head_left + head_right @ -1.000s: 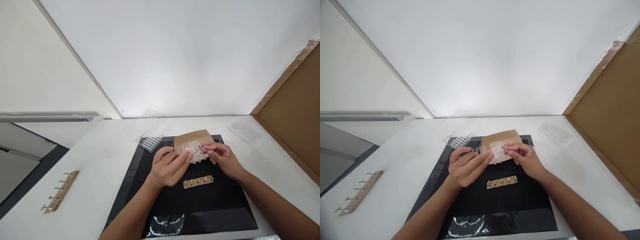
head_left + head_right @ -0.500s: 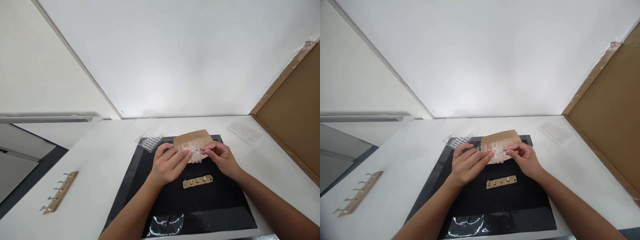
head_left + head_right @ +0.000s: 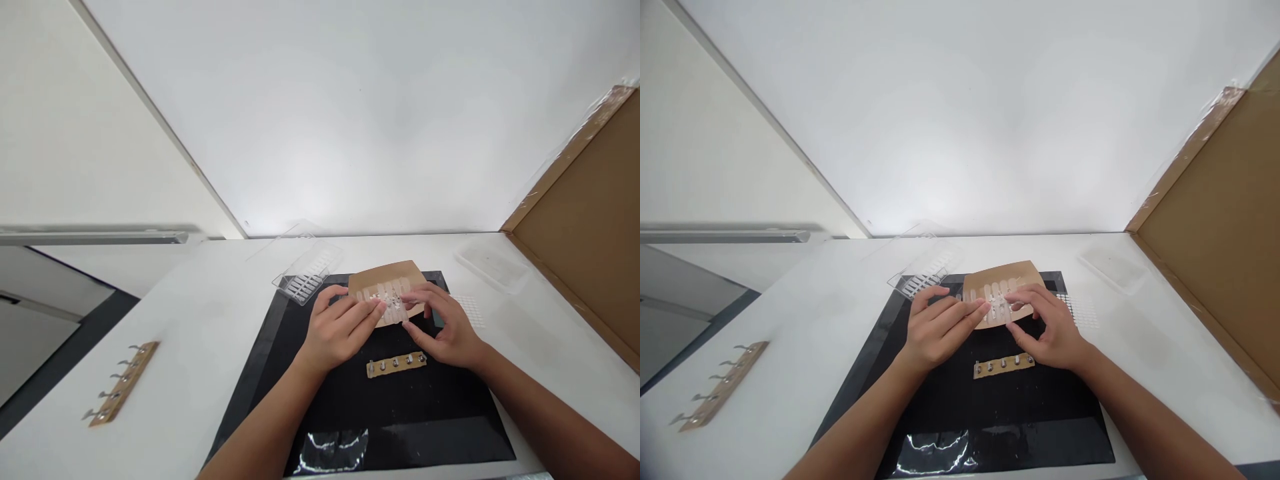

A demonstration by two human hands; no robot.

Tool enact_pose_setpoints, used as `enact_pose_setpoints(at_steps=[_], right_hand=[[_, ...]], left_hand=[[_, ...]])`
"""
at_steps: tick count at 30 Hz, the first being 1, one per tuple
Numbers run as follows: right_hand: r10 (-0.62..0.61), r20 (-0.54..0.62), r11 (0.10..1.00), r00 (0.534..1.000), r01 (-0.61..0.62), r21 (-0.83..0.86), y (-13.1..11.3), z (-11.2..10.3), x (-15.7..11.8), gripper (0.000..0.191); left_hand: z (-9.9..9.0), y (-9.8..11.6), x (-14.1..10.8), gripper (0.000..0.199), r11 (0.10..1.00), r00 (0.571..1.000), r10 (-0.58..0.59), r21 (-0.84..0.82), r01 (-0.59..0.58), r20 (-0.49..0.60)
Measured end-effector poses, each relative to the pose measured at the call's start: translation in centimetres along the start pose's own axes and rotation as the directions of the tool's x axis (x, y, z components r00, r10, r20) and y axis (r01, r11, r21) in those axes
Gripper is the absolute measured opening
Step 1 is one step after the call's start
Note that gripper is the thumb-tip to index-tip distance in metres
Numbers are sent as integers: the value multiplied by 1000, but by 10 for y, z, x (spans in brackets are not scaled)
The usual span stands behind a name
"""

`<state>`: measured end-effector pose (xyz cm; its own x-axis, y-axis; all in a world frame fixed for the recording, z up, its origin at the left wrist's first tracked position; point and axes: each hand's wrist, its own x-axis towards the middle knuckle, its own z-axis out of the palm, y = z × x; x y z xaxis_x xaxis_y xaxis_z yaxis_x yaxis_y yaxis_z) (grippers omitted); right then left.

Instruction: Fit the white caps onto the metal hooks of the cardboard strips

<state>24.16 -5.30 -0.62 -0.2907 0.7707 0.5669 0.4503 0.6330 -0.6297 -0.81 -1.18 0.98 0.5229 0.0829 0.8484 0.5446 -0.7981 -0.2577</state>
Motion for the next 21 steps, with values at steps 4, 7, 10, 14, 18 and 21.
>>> enact_pose_setpoints(at_steps=[4,7,10,14,18,21], right_hand=[[-15,-45,999,999,14,-40,2,1,0,35],[-12,-64,1000,998,11,-15,4,2,0,28],[-7,-60,1000,998,8,12,5,2,0,29],[19,-75,1000,997,-18,14,5,3,-1,27],[65,-101,997,993,-61,42,4,5,-1,19],[93,-121,994,988,-85,69,4,6,-1,17]], left_hand=[[-2,1,0,22,1000,1000,14,-12,-14,8],[-3,1,0,19,999,1000,23,-25,-22,12],[-3,1,0,19,999,999,34,-25,-34,-1],[-3,0,0,20,999,999,40,-25,-40,-10],[-4,1,1,19,999,999,33,-30,-33,2],[-5,2,2,20,999,999,36,-37,-36,-4]])
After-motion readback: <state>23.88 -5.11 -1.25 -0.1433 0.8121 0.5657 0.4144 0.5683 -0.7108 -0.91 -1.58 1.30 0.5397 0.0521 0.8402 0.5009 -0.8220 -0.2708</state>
